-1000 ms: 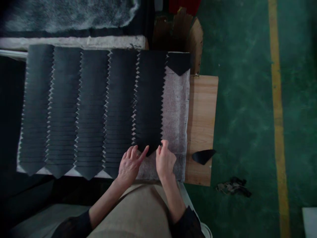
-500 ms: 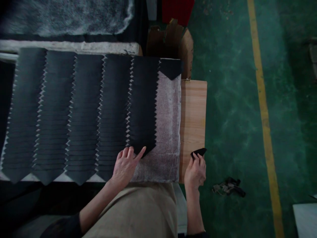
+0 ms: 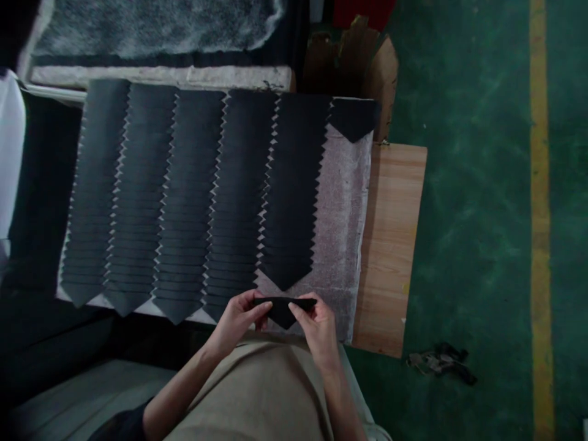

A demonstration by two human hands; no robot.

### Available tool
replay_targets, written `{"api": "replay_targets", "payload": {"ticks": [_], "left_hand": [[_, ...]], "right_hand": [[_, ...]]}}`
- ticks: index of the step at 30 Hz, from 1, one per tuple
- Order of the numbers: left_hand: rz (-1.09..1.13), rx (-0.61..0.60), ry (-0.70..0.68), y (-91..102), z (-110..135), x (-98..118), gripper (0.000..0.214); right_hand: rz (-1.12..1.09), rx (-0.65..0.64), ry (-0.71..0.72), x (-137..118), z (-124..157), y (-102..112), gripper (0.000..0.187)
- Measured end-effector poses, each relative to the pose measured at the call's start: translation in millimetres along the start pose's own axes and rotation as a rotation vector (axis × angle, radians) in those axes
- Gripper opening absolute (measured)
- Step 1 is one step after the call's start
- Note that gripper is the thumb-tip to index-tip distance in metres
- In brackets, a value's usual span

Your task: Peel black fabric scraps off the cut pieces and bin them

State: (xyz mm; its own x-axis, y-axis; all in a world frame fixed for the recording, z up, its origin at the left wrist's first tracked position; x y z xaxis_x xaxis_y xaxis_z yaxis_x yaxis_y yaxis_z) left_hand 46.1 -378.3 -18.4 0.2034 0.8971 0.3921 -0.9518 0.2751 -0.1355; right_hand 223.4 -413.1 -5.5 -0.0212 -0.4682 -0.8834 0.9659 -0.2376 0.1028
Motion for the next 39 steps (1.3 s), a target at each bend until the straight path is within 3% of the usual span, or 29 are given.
{"api": "replay_targets", "payload": {"ticks": [5, 12, 18, 25, 39], "left_hand": [[-0.094, 0.274, -0.070, 33.3, -11.5, 9.9, 0.028], [-0.170, 0.463, -0.074, 48.2, -19.1, 20.9, 0.028], [-0.172, 0.450, -0.117, 45.2, -20.9, 30.0, 0.027], [-0.205, 0.484, -0.116, 47.3, -23.8, 30.2, 0.031], [-0.217, 0.506, -0.131, 46.1, -25.0, 32.6, 0.030]], "right_hand": [[0.176, -0.019, -0.016, 16.8, -14.6, -6.8, 0.037], [0.560, -0.052, 0.172, 1.3, -29.3, -6.5, 0.034], [0.631, -0.063, 0.153, 3.5, -33.5, -2.7, 0.037], [0.560, -0.047, 0.112, 4.0, -37.9, 0.2, 0.029], [0.631, -0.016, 0.102, 5.6, -42.6, 2.3, 0.026]]}}
Point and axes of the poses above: each hand's wrist, its own z-axis away from the middle knuckle, its own y-axis out of the back of the hand, x = y × z, the point moved 8 cm from there along -z, towards the middle knuckle, and after that the axes turned 14 degrees about y, right-handed, at the moved point
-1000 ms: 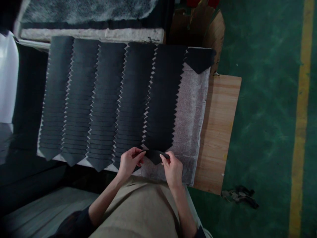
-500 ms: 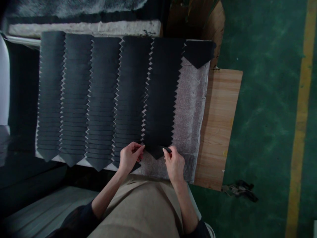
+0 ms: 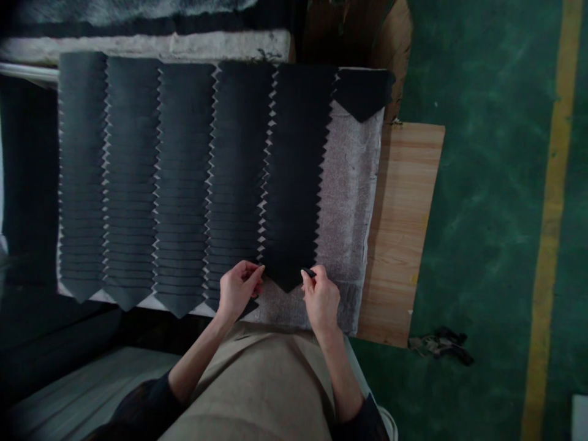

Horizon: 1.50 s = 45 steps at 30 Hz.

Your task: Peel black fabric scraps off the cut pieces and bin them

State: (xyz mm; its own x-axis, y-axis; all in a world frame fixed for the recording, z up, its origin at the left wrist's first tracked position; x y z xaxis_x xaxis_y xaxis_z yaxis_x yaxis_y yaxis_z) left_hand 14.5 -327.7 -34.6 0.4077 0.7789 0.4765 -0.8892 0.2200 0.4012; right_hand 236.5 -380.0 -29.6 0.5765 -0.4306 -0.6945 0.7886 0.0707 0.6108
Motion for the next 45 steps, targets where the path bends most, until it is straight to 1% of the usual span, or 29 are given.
{"api": "replay_targets", "payload": {"ticks": [12, 15, 17, 20, 23, 25, 27, 29, 32, 35, 41, 45], "left_hand": [[0.003, 0.030, -0.012, -1.5, -1.2, -4.6, 0.028], [0.024, 0.030, -0.043, -0.4, 3.9, -6.6, 0.023], [-0.011, 0.029, -0.129, 1.6, 12.3, -6.0, 0.016], [-0.197, 0.020, -0.362, 0.8, 31.9, -1.8, 0.011], [-0.388, -0.009, -0.617, -7.3, 52.2, 1.1, 0.021], [-0.499, 0.000, -0.765, -14.4, 62.3, 2.5, 0.027], [-0.617, 0.040, -0.881, -22.2, 68.5, 2.8, 0.031], [-0.731, 0.098, -0.941, -29.0, 70.1, 1.2, 0.037], [-0.876, 0.167, -0.948, -35.0, 67.8, -3.0, 0.044], [-0.951, 0.182, -0.952, -36.7, 67.4, -5.0, 0.047], [-0.942, 0.149, -0.948, -36.4, 65.7, -9.7, 0.049], [-0.913, 0.136, -0.951, -36.5, 64.5, -13.4, 0.049]], "right_hand": [[0.016, 0.006, -0.011, -0.8, -1.6, 0.2, 0.024], [0.030, 0.012, -0.009, -1.7, -1.5, 1.2, 0.025], [0.025, 0.012, -0.012, -2.2, -1.4, 1.8, 0.025], [0.027, 0.008, -0.002, -3.4, -1.7, 2.2, 0.026], [0.033, 0.015, 0.016, -3.7, -2.1, 2.2, 0.027], [0.033, 0.021, 0.018, -2.4, -1.9, 1.6, 0.028], [0.028, 0.019, 0.018, -1.2, -1.4, 0.1, 0.028], [0.025, 0.020, 0.019, -0.7, -0.8, -1.3, 0.030], [0.043, 0.028, 0.004, -0.1, 0.6, -2.1, 0.032], [0.037, 0.039, -0.015, 0.1, 1.8, -1.7, 0.032], [-0.046, 0.054, -0.026, 1.3, 1.9, 1.1, 0.032], [-0.118, 0.011, -0.003, 1.5, -0.9, 0.1, 0.032]]}}
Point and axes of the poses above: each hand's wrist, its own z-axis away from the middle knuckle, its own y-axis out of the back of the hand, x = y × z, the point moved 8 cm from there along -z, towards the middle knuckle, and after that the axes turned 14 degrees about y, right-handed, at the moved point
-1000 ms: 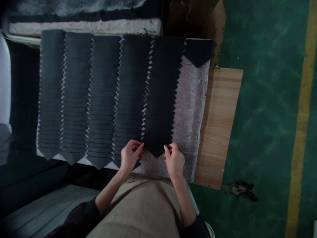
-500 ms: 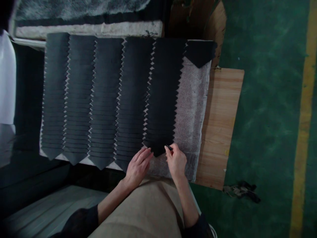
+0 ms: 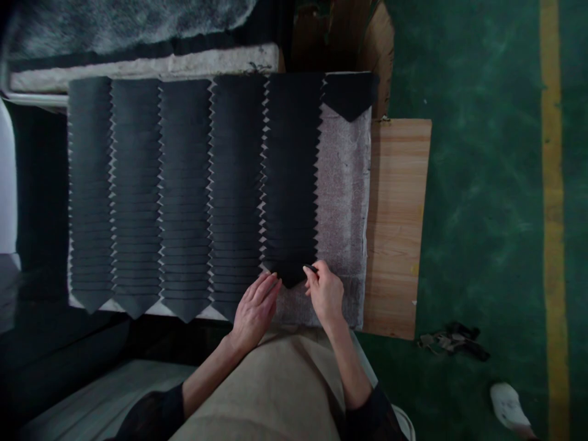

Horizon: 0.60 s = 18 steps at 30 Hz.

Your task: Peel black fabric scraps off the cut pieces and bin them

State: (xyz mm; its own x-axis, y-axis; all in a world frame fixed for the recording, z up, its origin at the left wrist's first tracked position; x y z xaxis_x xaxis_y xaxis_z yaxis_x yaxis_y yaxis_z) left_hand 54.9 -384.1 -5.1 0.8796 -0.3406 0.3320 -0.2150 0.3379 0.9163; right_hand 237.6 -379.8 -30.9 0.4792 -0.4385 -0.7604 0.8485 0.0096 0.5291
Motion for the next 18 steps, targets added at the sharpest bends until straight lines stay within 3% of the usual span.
{"api": "replay_targets", "payload": {"ticks": [18], "left_hand": [[0.032, 0.027, 0.029, 5.6, -1.3, -2.8, 0.050]], "right_hand": [[-0.088, -0.033, -0.007, 2.0, -3.5, -1.4, 0.028]]}}
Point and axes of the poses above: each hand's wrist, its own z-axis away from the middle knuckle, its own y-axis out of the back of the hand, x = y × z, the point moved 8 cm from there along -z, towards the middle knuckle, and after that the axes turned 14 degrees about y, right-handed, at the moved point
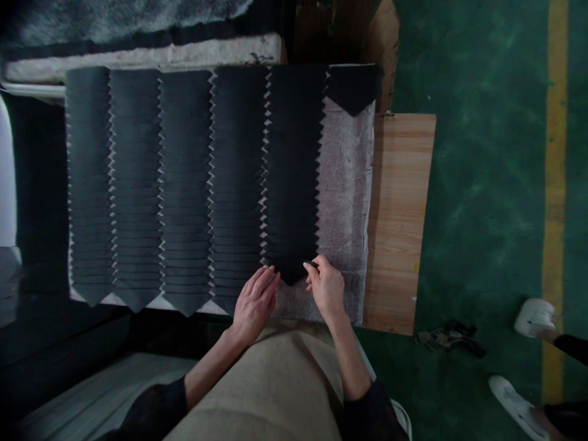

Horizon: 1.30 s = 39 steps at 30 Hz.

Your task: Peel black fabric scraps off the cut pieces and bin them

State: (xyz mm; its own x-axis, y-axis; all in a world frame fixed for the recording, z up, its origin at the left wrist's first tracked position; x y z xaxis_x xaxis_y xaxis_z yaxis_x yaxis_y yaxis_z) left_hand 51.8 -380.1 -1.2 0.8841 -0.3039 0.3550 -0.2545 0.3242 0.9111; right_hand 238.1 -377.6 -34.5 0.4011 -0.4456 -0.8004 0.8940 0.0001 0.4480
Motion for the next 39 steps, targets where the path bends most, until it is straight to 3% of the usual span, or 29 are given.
{"api": "replay_targets", "payload": {"ticks": [18, 27, 31, 39], "left_hand": [[-0.117, -0.061, -0.001, -3.7, -2.5, 4.8, 0.054], [-0.227, -0.045, -0.068, 3.5, -10.5, 22.6, 0.058], [-0.334, -0.040, -0.109, 3.6, -13.1, 29.9, 0.058], [-0.555, 0.056, -0.210, 8.6, -25.9, 53.2, 0.061]], "right_hand": [[0.111, 0.025, -0.025, -2.0, 2.9, 0.1, 0.024], [0.581, 0.075, -0.003, -15.7, 7.9, 7.5, 0.020], [0.566, 0.066, -0.011, -16.5, 7.3, 12.4, 0.018], [0.405, 0.245, -0.105, -3.1, 19.0, 24.9, 0.012]]}}
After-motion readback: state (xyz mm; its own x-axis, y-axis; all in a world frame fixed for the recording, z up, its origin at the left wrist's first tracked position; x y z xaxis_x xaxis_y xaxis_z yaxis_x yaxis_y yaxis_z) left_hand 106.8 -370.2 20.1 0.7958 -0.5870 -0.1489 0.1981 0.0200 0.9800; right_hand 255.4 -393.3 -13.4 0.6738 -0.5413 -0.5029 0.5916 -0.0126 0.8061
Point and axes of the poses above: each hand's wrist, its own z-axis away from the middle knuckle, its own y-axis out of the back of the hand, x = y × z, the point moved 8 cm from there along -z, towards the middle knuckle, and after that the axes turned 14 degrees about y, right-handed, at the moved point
